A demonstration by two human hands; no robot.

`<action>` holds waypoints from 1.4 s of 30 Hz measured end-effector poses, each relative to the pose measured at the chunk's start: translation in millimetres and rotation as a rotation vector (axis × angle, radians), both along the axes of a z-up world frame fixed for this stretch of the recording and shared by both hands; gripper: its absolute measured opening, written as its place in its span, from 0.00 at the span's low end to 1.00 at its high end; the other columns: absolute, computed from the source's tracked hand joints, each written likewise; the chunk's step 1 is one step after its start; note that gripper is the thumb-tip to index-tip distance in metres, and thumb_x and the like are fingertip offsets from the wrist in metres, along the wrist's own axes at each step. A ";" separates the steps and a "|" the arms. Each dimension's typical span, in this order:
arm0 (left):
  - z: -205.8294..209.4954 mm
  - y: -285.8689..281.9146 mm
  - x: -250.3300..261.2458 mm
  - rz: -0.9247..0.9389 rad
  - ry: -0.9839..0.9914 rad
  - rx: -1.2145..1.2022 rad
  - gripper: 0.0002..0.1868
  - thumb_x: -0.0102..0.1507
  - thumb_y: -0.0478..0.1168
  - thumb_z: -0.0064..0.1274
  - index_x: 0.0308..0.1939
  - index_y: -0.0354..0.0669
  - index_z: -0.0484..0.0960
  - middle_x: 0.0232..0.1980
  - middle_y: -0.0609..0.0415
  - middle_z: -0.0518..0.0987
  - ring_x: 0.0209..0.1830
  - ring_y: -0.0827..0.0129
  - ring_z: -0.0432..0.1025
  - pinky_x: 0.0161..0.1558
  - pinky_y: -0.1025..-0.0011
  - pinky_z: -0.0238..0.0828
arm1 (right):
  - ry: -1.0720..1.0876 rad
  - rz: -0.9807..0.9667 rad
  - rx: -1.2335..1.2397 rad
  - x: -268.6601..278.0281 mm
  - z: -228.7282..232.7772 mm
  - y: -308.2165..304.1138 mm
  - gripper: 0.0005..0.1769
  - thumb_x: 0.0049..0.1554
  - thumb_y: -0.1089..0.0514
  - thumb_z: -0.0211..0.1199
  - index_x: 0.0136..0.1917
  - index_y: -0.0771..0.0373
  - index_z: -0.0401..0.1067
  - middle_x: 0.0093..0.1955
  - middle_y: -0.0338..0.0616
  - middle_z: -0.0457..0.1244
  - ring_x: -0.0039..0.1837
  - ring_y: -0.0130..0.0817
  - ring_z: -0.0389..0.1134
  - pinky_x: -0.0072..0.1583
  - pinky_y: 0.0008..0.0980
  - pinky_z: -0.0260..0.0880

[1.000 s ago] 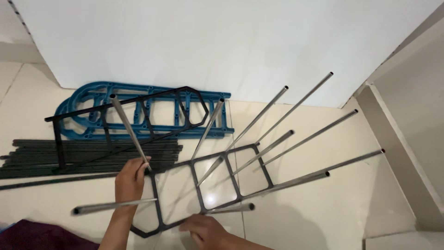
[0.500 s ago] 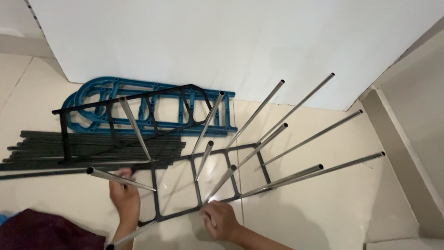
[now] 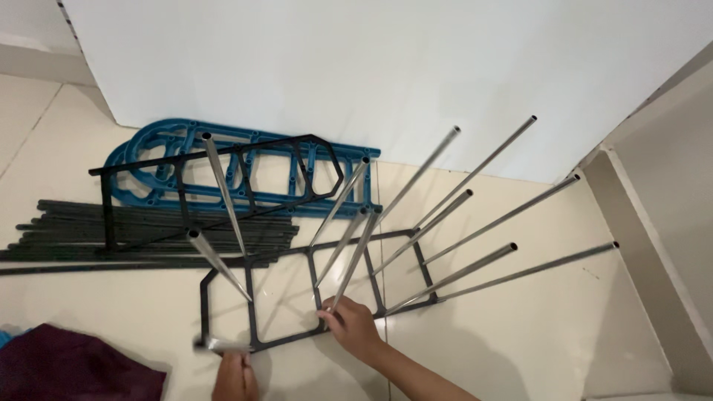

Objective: The person assembles a metal shelving unit by inserting vertical metal poles into a black plastic frame and then attaching a second frame on top. The person works on a tiled floor in a room with white walls.

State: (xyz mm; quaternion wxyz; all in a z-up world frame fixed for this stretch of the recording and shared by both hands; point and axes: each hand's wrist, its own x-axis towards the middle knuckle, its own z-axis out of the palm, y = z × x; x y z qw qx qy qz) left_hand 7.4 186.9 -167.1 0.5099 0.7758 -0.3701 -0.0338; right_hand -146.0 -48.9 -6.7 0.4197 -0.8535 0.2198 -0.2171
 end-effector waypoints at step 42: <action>74.5 -233.3 -103.9 -0.362 0.004 0.133 0.14 0.58 0.28 0.52 0.47 0.39 0.80 0.44 0.45 0.78 0.43 0.49 0.76 0.41 0.57 0.74 | -0.113 -0.153 -0.071 -58.8 -36.8 -89.4 0.08 0.63 0.63 0.60 0.42 0.69 0.67 0.41 0.52 0.65 0.41 0.47 0.70 0.44 0.38 0.71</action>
